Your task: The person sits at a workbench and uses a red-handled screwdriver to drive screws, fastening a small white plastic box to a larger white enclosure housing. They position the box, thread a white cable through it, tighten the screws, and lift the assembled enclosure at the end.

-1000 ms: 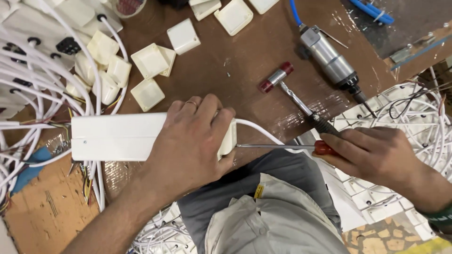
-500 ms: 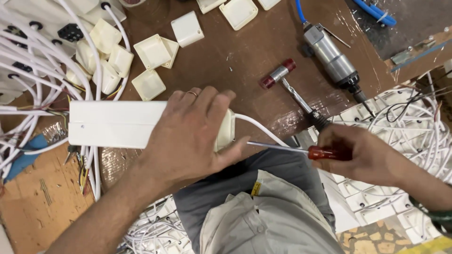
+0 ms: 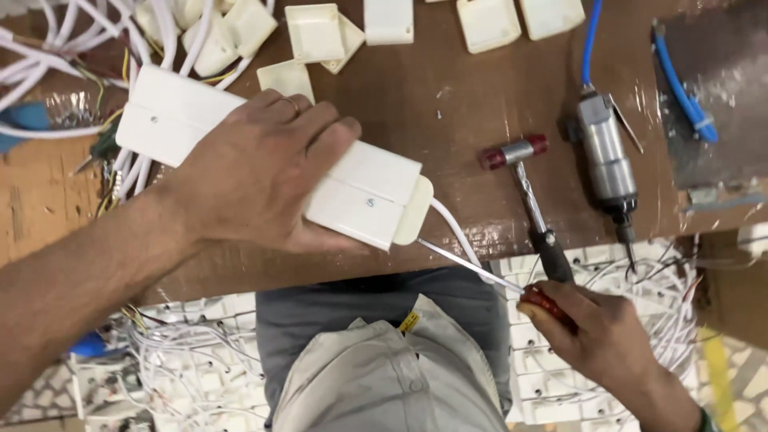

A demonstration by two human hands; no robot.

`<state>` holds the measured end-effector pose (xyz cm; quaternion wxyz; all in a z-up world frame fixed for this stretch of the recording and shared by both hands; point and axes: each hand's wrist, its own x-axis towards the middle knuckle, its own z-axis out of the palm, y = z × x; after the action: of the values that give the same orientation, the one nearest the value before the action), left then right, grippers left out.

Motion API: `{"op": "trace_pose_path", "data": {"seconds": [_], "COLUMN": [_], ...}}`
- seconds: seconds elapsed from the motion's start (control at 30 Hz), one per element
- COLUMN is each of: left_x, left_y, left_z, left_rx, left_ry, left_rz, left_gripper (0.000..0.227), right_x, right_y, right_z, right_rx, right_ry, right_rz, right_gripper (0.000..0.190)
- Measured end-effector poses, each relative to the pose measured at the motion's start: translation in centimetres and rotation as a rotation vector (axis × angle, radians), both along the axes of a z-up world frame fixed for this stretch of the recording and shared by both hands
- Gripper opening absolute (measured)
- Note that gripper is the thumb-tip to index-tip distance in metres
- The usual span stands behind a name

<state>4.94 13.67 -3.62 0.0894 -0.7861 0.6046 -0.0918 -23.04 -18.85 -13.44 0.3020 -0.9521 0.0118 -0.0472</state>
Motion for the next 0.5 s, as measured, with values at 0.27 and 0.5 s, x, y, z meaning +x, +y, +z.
{"op": "trace_pose_path", "data": {"seconds": [0.27, 0.5], "left_x": [-0.3, -0.1], "left_y": [-0.2, 0.1], "left_z": [-0.3, -0.3], "left_rx": [-0.021, -0.049], "left_ry": [0.002, -0.118], "left_rz": [0.026, 0.009], "left_gripper": [0.113, 0.109], "right_x": [1.5, 2.6], "right_y": [-3.3, -0.7], "right_z": [-1.6, 3.2], "right_rx": [1.095, 0.483], "right_ry": [0.882, 0.346], "right_rz": [-0.12, -0.109], "right_gripper": [0.047, 0.024]}}
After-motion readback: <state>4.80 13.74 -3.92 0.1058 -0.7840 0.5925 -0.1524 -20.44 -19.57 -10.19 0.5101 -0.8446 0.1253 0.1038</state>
